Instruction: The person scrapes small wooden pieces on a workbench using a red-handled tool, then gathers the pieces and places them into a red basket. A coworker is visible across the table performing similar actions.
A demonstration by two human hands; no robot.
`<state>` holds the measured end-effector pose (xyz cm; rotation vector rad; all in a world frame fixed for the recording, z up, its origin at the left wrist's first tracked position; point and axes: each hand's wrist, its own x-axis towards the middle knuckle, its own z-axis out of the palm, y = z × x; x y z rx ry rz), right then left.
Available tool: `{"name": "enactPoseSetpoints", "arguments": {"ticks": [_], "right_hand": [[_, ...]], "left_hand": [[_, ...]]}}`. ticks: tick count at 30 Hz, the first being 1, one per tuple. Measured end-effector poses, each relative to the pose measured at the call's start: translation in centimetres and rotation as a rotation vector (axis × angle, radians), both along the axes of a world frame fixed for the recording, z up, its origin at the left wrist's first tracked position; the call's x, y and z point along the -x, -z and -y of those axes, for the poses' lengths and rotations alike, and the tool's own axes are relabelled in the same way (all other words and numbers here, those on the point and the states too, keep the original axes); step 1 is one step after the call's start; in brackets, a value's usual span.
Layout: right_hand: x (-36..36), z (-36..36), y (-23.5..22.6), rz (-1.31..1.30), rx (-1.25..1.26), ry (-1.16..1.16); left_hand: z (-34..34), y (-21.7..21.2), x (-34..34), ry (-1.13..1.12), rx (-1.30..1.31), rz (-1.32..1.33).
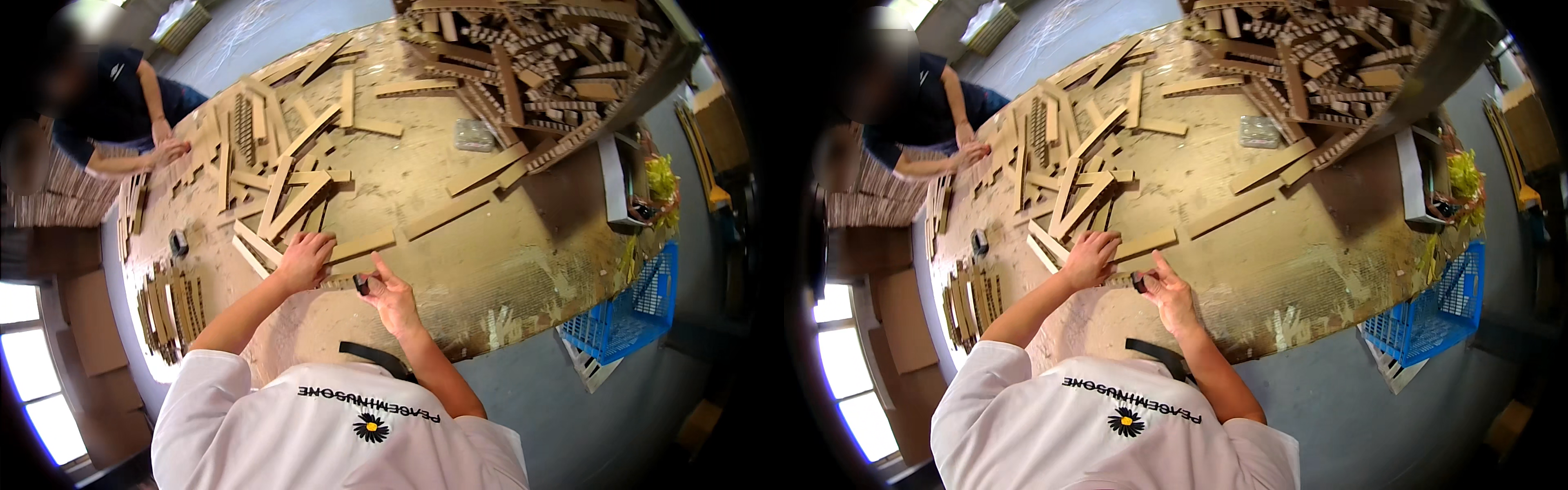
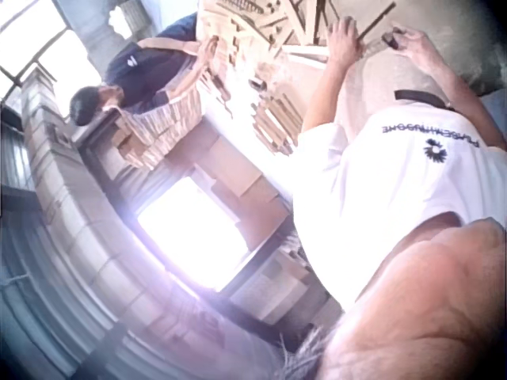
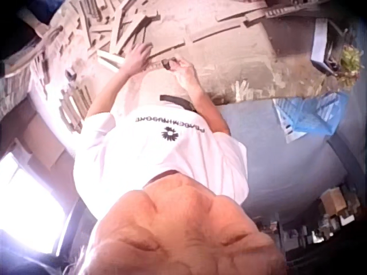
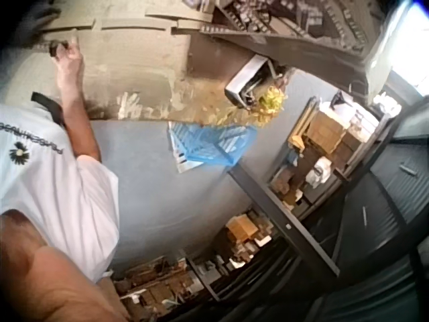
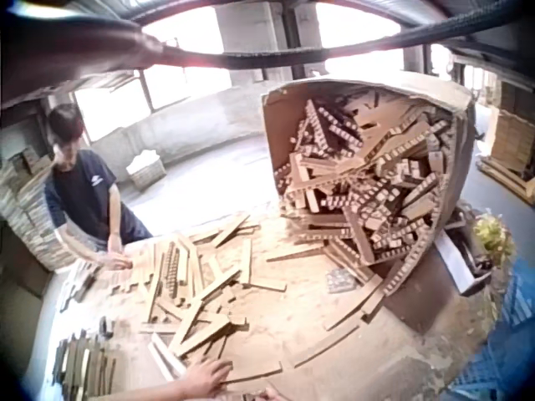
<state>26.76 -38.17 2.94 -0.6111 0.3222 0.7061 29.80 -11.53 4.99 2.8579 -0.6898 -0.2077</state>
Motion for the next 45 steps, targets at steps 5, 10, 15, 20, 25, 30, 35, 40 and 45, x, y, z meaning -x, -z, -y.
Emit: {"name": "enactPoseSetpoints", "arguments": {"ticks": [5,10,15,20,25,30,35,40,45], "right_hand": [[4.3,-0.3,0.8,0.232,0.306,-0.027],[4.3,5.2,0.4,0.209,0.504,0.047],[4.5,7.2,-0.5,0.19,0.482,0.104],[5.0,5.0,-2.0,0.221,0.433,0.15],[7.2,3.2,-2.0,0.22,0.424,0.141],[9.9,4.2,-1.8,0.178,0.483,0.203],[11.0,5.1,-2.5,0.146,0.523,0.243],[12.4,5.1,-3.2,0.147,0.549,0.261],[13.8,4.7,-2.9,0.154,0.56,0.248]], "left_hand": [[-4.2,-1.1,6.9,-0.094,0.145,-0.016],[-4.4,-2.7,2.1,-0.579,0.13,0.374],[-6.2,0.9,-1.6,-0.797,-0.003,0.219],[-8.4,0.5,-2.1,-0.713,0.071,0.195],[-5.0,-3.6,1.2,-0.555,0.143,0.496],[3.8,-2.4,14.3,-0.397,0.079,0.037],[6.1,0.6,20.2,-0.401,0.076,-0.002],[3.9,-0.4,22.9,-0.314,-0.07,-0.108],[1.7,1.0,24.0,-0.332,-0.036,-0.112]]}}
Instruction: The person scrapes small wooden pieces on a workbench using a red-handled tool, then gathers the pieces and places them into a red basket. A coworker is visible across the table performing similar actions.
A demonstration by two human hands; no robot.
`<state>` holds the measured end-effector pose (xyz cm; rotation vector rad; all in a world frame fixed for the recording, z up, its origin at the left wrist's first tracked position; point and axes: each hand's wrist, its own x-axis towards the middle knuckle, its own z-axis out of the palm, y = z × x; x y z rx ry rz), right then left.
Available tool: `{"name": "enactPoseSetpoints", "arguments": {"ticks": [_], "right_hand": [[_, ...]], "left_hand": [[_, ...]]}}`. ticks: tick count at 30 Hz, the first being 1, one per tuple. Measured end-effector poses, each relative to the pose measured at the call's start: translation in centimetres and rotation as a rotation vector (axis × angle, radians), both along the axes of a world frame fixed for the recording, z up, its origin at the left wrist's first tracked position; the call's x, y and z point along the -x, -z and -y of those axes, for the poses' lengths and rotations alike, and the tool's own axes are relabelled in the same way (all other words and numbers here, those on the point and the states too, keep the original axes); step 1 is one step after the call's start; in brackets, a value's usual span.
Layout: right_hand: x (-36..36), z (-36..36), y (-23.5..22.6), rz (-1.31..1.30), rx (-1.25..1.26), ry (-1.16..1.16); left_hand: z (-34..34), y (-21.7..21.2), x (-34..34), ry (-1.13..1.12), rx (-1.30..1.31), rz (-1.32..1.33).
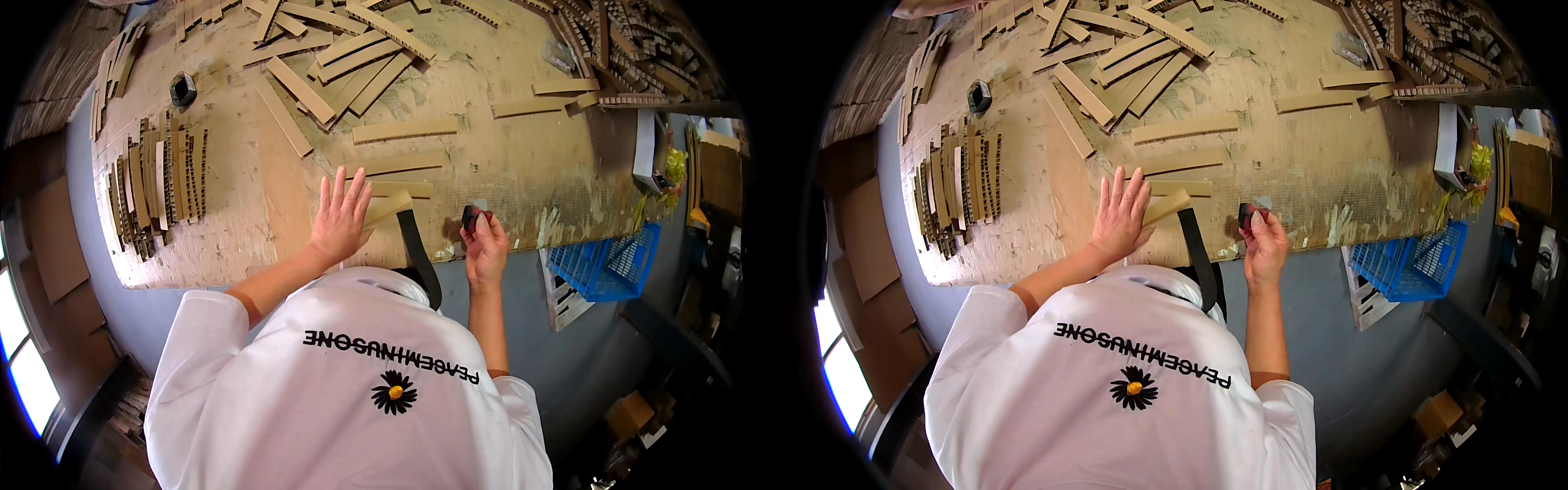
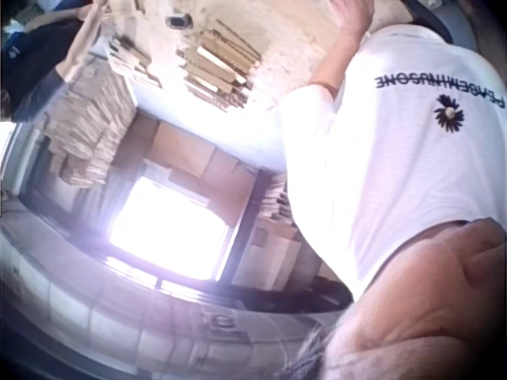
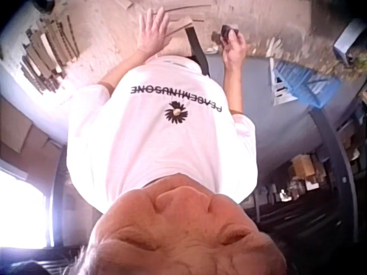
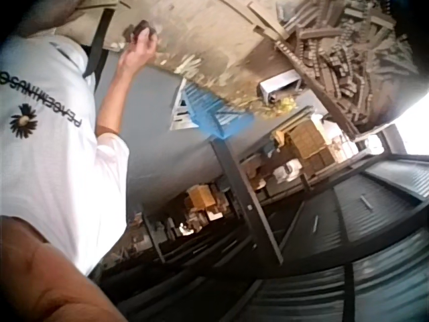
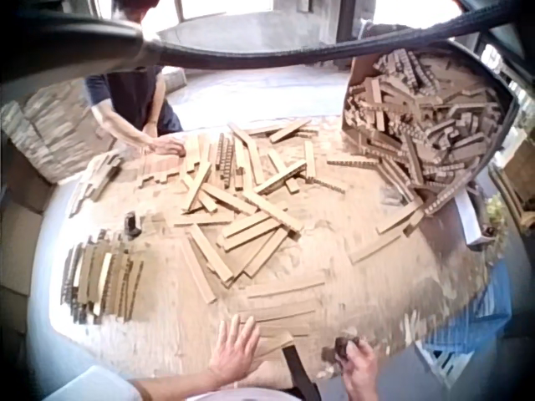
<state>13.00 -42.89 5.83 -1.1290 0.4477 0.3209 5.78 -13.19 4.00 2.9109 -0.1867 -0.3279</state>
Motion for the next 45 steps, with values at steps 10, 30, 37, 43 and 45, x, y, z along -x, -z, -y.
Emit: {"name": "enactPoseSetpoints", "arguments": {"ticks": [10,30,37,43,45], "right_hand": [[1.4,-1.8,-0.7,-0.045,-0.105,0.052],[4.5,-5.2,-2.5,0.0,0.077,-0.012],[0.6,-14.9,-1.4,-0.012,0.018,-0.315],[-2.9,-22.5,1.0,0.373,0.391,-0.687],[-3.6,-24.3,1.3,0.531,0.443,-0.715]], "left_hand": [[-1.7,4.4,-0.3,0.412,0.088,0.275],[-4.9,2.2,1.6,-0.004,0.034,0.052],[-10.1,1.6,7.5,-0.348,-0.067,0.041],[-9.4,1.3,5.5,-0.293,-0.074,0.11],[-9.2,1.6,6.1,-0.337,-0.089,0.106]]}}
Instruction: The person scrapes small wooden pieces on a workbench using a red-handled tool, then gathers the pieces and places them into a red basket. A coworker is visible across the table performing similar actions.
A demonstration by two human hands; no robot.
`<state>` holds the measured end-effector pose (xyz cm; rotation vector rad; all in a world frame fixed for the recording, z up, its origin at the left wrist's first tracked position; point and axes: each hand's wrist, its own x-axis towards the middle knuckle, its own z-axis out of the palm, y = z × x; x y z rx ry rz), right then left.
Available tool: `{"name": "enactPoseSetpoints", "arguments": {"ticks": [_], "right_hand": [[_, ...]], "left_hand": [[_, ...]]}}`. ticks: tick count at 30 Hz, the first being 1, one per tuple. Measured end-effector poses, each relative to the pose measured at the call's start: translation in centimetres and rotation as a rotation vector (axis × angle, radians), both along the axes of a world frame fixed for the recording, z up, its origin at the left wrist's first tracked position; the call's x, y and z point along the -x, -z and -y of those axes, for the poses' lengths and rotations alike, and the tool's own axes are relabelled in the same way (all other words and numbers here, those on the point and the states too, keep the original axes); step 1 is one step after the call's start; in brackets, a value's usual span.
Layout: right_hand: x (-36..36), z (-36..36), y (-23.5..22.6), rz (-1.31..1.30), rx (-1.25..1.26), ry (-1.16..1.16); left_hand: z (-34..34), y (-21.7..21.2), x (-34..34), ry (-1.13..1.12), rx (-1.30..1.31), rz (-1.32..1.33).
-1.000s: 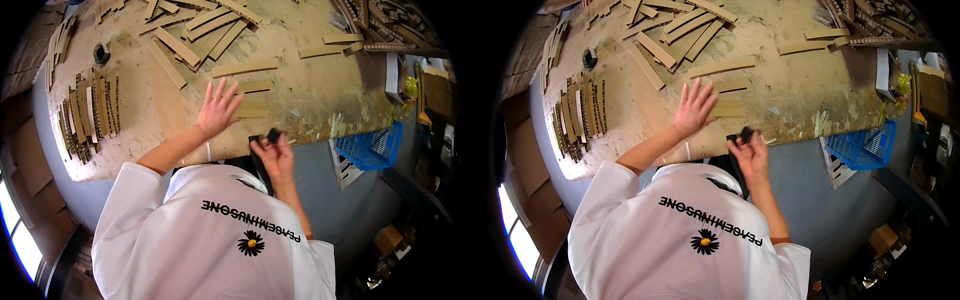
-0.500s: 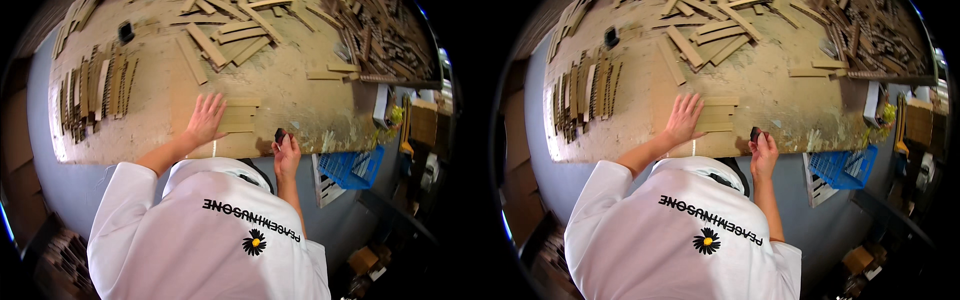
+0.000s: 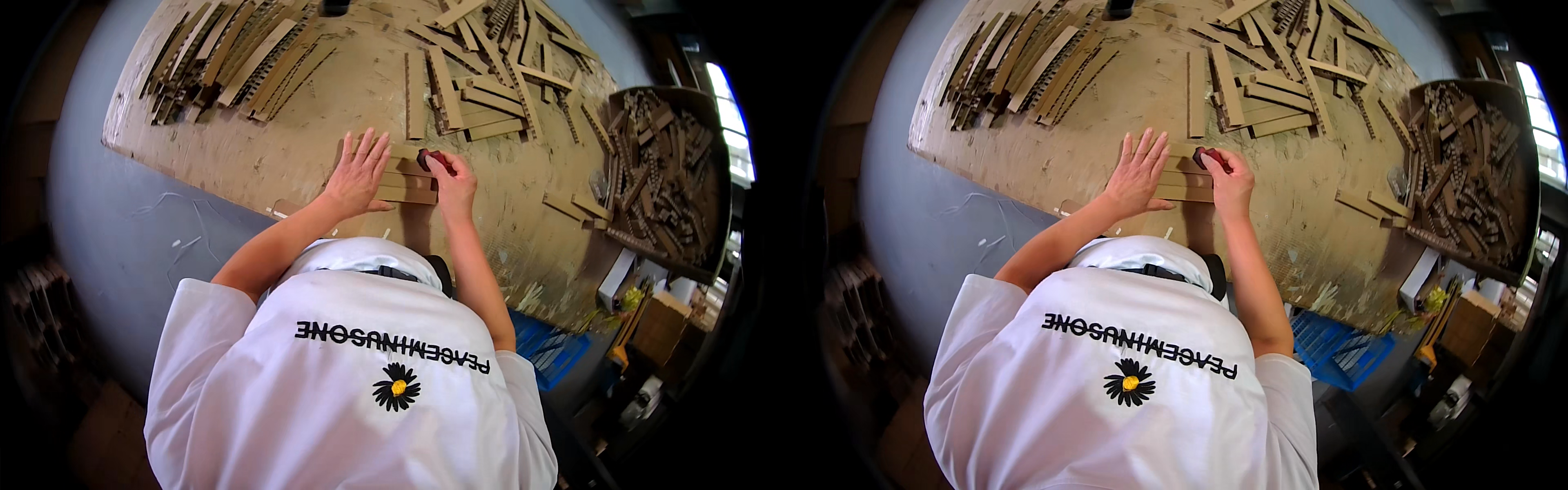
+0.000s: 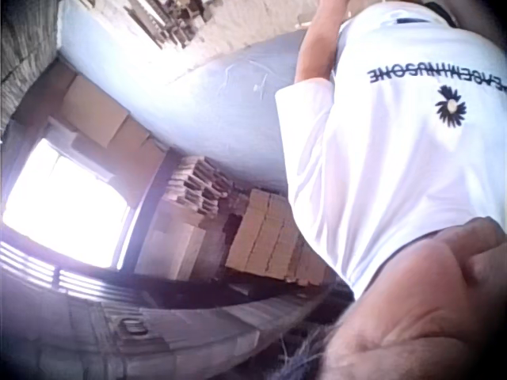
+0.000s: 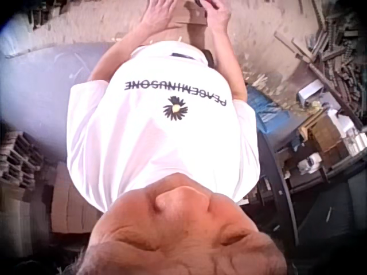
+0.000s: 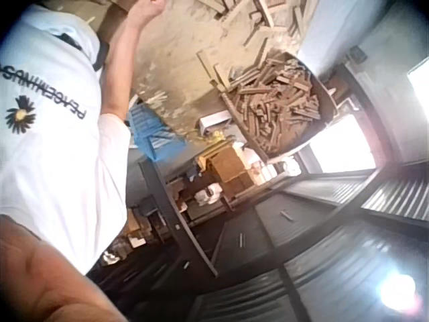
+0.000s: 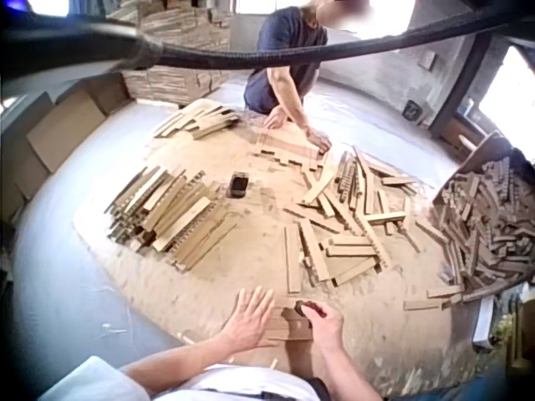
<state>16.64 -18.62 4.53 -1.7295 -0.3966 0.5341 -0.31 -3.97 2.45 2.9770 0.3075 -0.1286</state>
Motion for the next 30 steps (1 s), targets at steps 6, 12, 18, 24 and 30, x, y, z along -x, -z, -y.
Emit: {"name": "enactPoseSetpoints", "arguments": {"ticks": [6,12,18,24,30], "right_hand": [[-1.4,-1.7,-0.1,0.439,0.187,-0.267],[-1.4,-2.4,0.7,0.657,0.192,-0.381],[-1.4,-2.9,0.5,0.652,0.218,-0.376],[-1.9,-3.1,1.0,0.755,0.221,-0.413],[-2.2,-3.1,1.1,0.785,0.269,-0.445]], "left_hand": [[0.1,0.9,1.0,-0.03,0.018,0.018],[0.0,1.0,1.1,-0.023,0.026,0.03],[-0.1,1.1,1.1,-0.017,0.018,0.035],[-0.2,1.1,1.0,-0.011,0.019,0.022],[-0.2,1.4,1.1,-0.017,0.065,0.039]]}}
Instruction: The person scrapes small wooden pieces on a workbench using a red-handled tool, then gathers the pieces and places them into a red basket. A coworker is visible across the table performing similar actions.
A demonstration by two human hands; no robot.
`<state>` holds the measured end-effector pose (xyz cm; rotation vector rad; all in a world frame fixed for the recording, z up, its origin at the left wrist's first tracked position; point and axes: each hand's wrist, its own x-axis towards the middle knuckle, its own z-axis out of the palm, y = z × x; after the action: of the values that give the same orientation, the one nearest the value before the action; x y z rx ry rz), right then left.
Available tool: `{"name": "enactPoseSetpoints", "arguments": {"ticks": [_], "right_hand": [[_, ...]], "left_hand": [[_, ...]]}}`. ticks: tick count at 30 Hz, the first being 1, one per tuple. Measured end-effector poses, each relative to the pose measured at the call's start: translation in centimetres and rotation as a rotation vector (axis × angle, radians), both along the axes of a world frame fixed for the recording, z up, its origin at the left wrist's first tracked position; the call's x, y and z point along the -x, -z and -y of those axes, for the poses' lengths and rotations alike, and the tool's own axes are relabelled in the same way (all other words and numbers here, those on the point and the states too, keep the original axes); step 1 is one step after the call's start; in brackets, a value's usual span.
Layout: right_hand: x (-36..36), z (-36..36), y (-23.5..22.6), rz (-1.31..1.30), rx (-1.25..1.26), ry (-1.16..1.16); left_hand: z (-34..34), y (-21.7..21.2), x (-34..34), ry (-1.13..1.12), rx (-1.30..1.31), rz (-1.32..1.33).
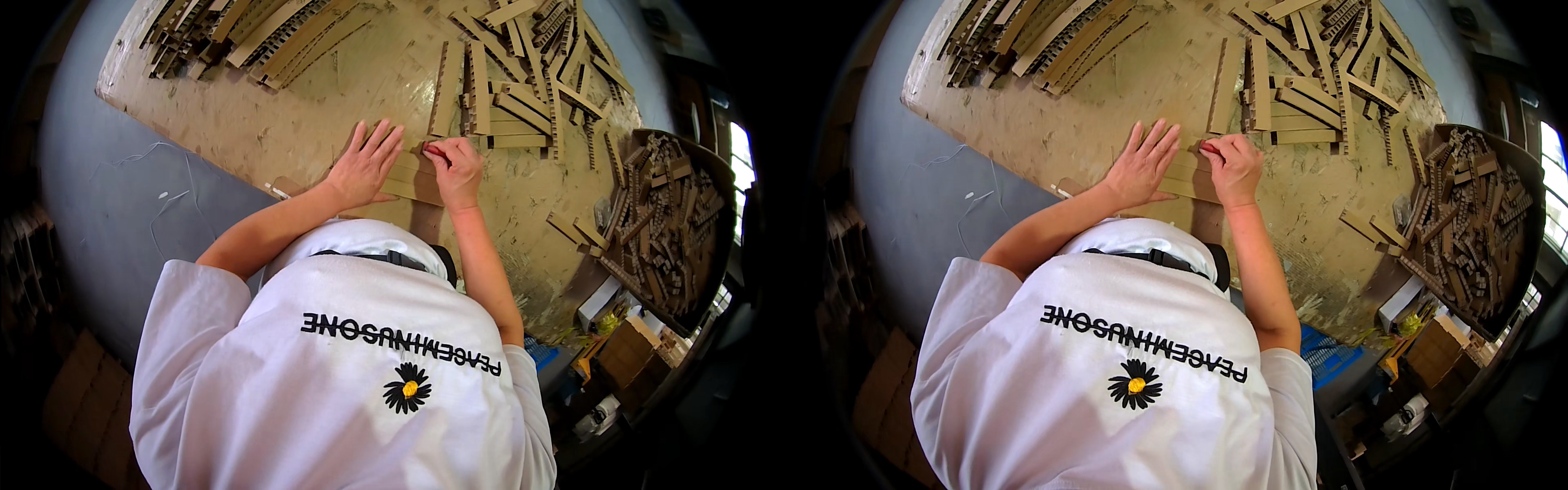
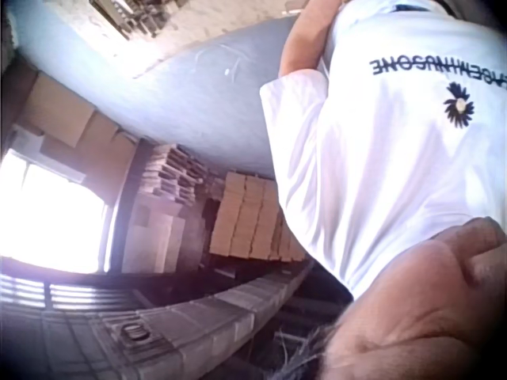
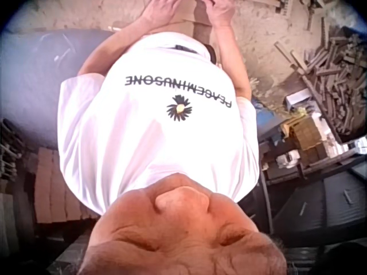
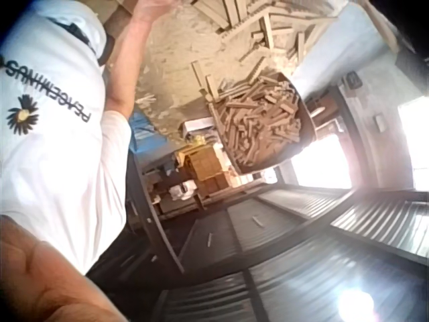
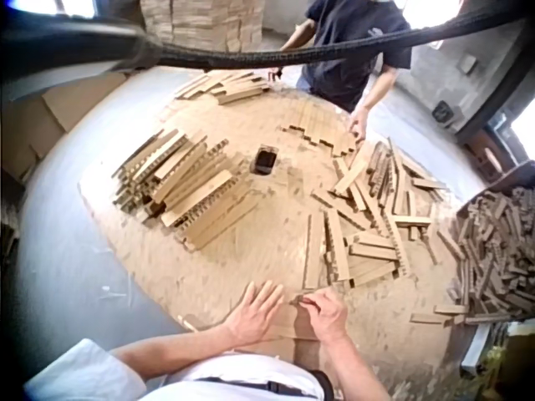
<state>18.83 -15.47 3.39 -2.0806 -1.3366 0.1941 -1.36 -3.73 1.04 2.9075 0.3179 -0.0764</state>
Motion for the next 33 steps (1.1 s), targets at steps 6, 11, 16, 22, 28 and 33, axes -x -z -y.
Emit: {"name": "enactPoseSetpoints", "arguments": {"ticks": [6,11,16,22,28,33], "right_hand": [[-0.2,0.1,0.3,-0.006,0.034,0.002],[-0.2,0.3,0.4,0.013,0.068,-0.003],[-0.3,0.2,0.4,0.017,0.065,-0.004],[-0.3,0.2,0.4,0.044,0.051,-0.013],[-0.5,-0.2,-1.9,-0.164,-0.066,0.09],[0.0,1.7,-4.8,-0.192,-0.134,0.244]], "left_hand": [[-0.1,-0.3,0.0,0.004,0.016,-0.007],[-0.1,-0.2,0.0,0.006,0.029,0.002],[-0.2,-0.7,0.0,-0.012,0.119,0.011],[-3.0,0.7,-1.8,-0.248,0.271,0.357],[-4.8,1.5,-2.9,-0.223,0.337,0.328],[-6.0,0.6,-3.5,-0.262,0.453,0.169]]}}
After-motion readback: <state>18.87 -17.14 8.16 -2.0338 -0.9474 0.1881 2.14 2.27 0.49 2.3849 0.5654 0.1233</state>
